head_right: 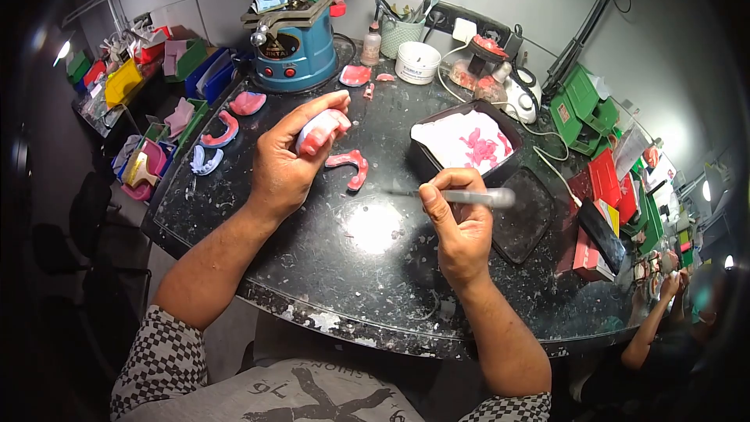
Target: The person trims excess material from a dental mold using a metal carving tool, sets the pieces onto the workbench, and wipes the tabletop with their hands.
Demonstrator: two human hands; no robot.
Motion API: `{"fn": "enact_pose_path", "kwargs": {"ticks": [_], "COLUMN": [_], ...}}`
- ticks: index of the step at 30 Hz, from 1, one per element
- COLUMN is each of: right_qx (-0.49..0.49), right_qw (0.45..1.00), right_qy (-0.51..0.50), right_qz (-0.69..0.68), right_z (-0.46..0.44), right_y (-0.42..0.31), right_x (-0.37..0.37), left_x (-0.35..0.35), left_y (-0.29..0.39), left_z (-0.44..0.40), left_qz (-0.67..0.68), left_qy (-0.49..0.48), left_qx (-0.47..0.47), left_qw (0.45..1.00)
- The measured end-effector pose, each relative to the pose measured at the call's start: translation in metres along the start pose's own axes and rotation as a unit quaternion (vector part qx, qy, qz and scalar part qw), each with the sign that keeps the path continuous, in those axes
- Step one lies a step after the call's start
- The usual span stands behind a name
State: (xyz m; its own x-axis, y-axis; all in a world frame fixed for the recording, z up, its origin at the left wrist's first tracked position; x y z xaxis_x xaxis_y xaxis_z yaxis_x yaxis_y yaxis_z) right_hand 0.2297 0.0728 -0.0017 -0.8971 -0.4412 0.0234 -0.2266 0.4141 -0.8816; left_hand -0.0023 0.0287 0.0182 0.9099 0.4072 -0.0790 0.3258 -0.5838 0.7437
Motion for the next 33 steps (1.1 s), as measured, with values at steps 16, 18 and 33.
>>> {"fn": "enact_pose_path", "kwargs": {"ticks": [16, 18, 33], "right_qx": [0.043, 0.072, 0.009], "right_qw": [0.995, 0.992, 0.990], "right_qy": [-0.032, -0.051, -0.068], "right_qz": [0.089, 0.086, 0.122], "right_z": [0.003, 0.003, 0.002], "right_y": [-0.007, -0.005, -0.002], "right_x": [0.007, 0.008, 0.009], "left_x": [0.000, 0.000, -0.001], "left_y": [0.002, 0.003, 0.005], "left_z": [0.000, 0.000, 0.001], "left_qz": [0.077, 0.077, 0.110], "left_qy": [-0.020, -0.018, -0.005], "left_qx": [0.091, 0.089, 0.103], "left_qw": [0.993, 0.993, 0.989]}}
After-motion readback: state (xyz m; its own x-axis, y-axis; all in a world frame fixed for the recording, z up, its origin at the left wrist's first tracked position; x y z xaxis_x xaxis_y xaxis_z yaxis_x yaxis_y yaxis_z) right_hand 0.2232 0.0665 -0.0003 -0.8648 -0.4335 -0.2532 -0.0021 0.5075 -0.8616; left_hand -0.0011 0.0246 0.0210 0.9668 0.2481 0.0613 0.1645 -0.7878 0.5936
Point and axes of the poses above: each hand's wrist, its own z-axis away from the middle knuckle, its own x-axis out of the palm, y = z × x, the point moved 4 cm from there along -z, towards the middle knuckle, and after that the axes turned 6 degrees about z, right-handed, at the moved point
